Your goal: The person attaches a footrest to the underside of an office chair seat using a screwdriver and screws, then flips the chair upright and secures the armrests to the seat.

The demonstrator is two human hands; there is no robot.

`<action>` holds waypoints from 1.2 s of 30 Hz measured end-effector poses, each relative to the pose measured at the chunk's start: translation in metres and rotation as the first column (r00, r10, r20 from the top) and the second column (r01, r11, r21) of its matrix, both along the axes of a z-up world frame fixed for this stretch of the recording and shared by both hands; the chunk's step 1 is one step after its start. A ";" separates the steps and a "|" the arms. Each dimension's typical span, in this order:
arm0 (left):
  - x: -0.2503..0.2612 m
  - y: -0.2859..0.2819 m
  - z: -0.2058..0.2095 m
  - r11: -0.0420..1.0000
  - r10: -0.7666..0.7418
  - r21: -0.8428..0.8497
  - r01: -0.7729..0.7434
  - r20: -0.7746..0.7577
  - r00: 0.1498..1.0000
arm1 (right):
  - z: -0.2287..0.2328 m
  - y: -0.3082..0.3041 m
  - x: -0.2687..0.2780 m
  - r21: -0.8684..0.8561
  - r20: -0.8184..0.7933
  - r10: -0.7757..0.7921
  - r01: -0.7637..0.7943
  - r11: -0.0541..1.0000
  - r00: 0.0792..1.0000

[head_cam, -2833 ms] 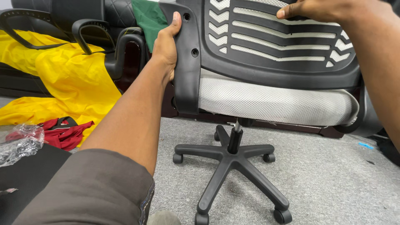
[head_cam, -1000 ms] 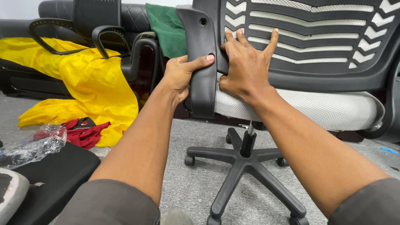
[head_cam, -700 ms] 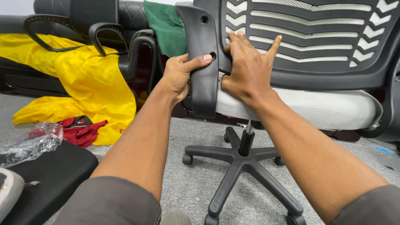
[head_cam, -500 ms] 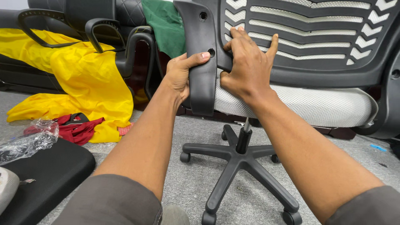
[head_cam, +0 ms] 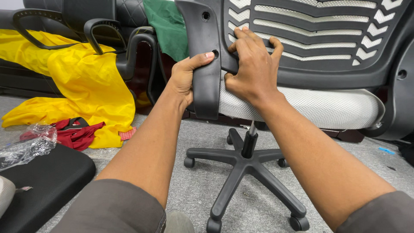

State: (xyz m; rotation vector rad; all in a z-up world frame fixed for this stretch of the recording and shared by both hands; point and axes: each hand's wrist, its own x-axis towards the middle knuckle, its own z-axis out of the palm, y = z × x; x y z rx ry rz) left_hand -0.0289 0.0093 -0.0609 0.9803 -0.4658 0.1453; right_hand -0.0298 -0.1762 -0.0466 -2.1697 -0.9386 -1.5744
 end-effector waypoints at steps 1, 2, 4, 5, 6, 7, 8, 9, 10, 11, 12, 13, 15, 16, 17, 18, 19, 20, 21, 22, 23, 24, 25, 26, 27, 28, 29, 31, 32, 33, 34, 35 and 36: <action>0.000 0.001 -0.001 1.000 -0.015 0.002 0.015 -0.001 1.000 | -0.001 -0.001 -0.002 -0.002 -0.010 0.001 -0.001 1.000 1.000; 0.000 0.001 -0.001 1.000 -0.026 0.004 0.026 -0.006 1.000 | -0.002 -0.001 -0.005 -0.004 -0.018 0.002 -0.002 1.000 1.000; 0.002 0.002 -0.001 0.999 -0.053 0.007 0.053 -0.018 0.998 | -0.008 -0.004 -0.013 -0.001 -0.009 0.047 -0.047 0.999 0.999; 0.003 0.002 -0.001 0.998 -0.057 0.009 0.057 -0.018 0.998 | -0.012 -0.007 -0.018 0.001 -0.006 0.067 -0.067 0.998 0.998; 0.003 0.002 -0.002 0.998 -0.065 0.012 0.066 -0.021 0.998 | -0.019 -0.012 -0.024 0.009 -0.024 0.071 -0.071 0.997 0.997; 0.004 0.001 -0.003 0.997 -0.074 0.015 0.075 -0.024 0.997 | -0.027 -0.016 -0.030 0.017 -0.041 0.075 -0.075 0.997 0.996; 0.005 0.001 -0.005 0.997 -0.078 0.010 0.078 -0.024 0.997 | -0.035 -0.020 -0.036 0.025 -0.059 0.080 -0.079 0.997 0.995; 0.006 0.001 -0.007 0.997 -0.081 0.004 0.082 -0.025 0.996 | -0.042 -0.025 -0.041 0.027 -0.013 0.079 -0.078 0.997 0.997; 0.006 0.001 -0.007 0.997 -0.082 0.002 0.082 -0.023 0.996 | -0.045 -0.030 -0.046 0.031 0.035 0.079 -0.080 0.996 0.996; 0.006 0.000 -0.007 0.997 -0.082 0.003 0.082 -0.020 0.996 | -0.049 -0.036 -0.051 0.034 0.084 0.079 -0.082 0.996 0.993; 0.006 0.000 -0.007 0.997 -0.079 0.003 0.079 -0.018 0.997 | -0.053 -0.042 -0.055 0.054 0.089 0.086 -0.091 0.994 0.992; 0.007 0.000 -0.008 0.997 -0.076 0.003 0.076 -0.016 0.997 | -0.057 -0.049 -0.060 0.074 0.094 0.092 -0.099 0.992 0.991; 0.006 0.001 -0.010 0.998 -0.066 0.012 0.066 -0.005 0.998 | -0.069 -0.064 -0.070 0.099 0.085 0.092 -0.101 0.990 0.992; 0.008 -0.001 -0.011 0.998 -0.066 0.019 0.066 -0.001 0.998 | -0.078 -0.076 -0.074 0.107 0.072 0.083 -0.091 0.990 0.994; 0.009 -0.002 -0.012 0.996 -0.086 0.019 0.085 0.012 0.996 | -0.088 -0.088 -0.077 0.115 0.060 0.074 -0.081 0.990 0.995; 0.010 -0.001 -0.013 0.994 -0.107 0.016 0.106 0.025 0.994 | -0.100 -0.102 -0.080 0.122 0.044 0.066 -0.071 0.990 0.997; 0.010 -0.001 -0.015 0.992 -0.128 0.014 0.127 0.039 0.991 | -0.114 -0.117 -0.083 0.129 0.029 0.058 -0.062 0.990 0.998; 0.008 -0.002 -0.016 0.995 -0.094 0.015 0.094 0.065 0.993 | -0.128 -0.134 -0.086 0.138 0.016 0.048 -0.050 0.989 0.999; 0.006 -0.003 -0.017 0.998 -0.061 0.015 0.060 0.091 0.994 | -0.144 -0.152 -0.089 0.155 -0.022 0.030 -0.026 0.988 0.999; 0.004 -0.006 -0.018 1.000 -0.029 0.014 0.027 0.119 0.992 | -0.161 -0.171 -0.091 0.172 -0.057 0.012 -0.001 0.985 0.998; 0.002 -0.009 -0.019 0.999 -0.034 0.018 0.032 0.132 0.991 | -0.178 -0.191 -0.093 0.189 -0.093 -0.006 0.024 0.982 0.996; -0.001 -0.009 -0.021 0.999 -0.031 0.018 0.029 0.141 0.989 | -0.194 -0.211 -0.094 0.211 -0.170 -0.052 0.088 0.974 0.984; -0.004 -0.011 -0.023 0.999 -0.028 0.018 0.026 0.150 0.988 | -0.209 -0.232 -0.095 0.228 -0.247 -0.095 0.153 0.962 0.964; -0.007 -0.013 -0.022 0.999 -0.037 0.021 0.034 0.166 0.985 | -0.223 -0.253 -0.096 0.243 -0.319 -0.129 0.212 0.946 0.939; -0.010 -0.016 -0.021 0.999 -0.046 0.024 0.042 0.181 0.982 | -0.237 -0.273 -0.099 0.244 -0.408 -0.189 0.306 0.920 0.893; -0.012 -0.017 -0.022 0.998 -0.055 0.028 0.051 0.195 0.979 | -0.252 -0.291 -0.103 0.236 -0.495 -0.242 0.397 0.887 0.834; -0.013 -0.018 -0.022 0.998 -0.056 0.032 0.051 0.201 0.978 | -0.267 -0.309 -0.107 0.218 -0.578 -0.288 0.484 0.847 0.763; -0.014 -0.022 -0.024 0.998 -0.063 0.038 0.057 0.205 0.977 | -0.296 -0.343 -0.120 0.280 -0.690 -0.232 0.549 0.788 0.686; -0.013 -0.024 -0.023 0.997 -0.078 0.037 0.072 0.207 0.975 | -0.310 -0.357 -0.126 0.312 -0.739 -0.195 0.583 0.750 0.645; -0.012 -0.024 -0.021 0.996 -0.093 0.037 0.087 0.209 0.973 | -0.324 -0.370 -0.131 0.288 -0.789 -0.188 0.622 0.728 0.585; -0.011 -0.022 -0.024 0.994 -0.107 0.033 0.102 0.200 0.974 | -0.338 -0.382 -0.140 0.252 -0.841 -0.179 0.661 0.706 0.511; -0.009 -0.020 -0.026 0.994 -0.113 0.034 0.108 0.202 0.973 | -0.353 -0.393 -0.150 0.213 -0.885 -0.166 0.696 0.685 0.434; -0.008 -0.018 -0.027 0.993 -0.117 0.038 0.111 0.207 0.971 | -0.368 -0.401 -0.159 0.173 -0.915 -0.161 0.718 0.674 0.371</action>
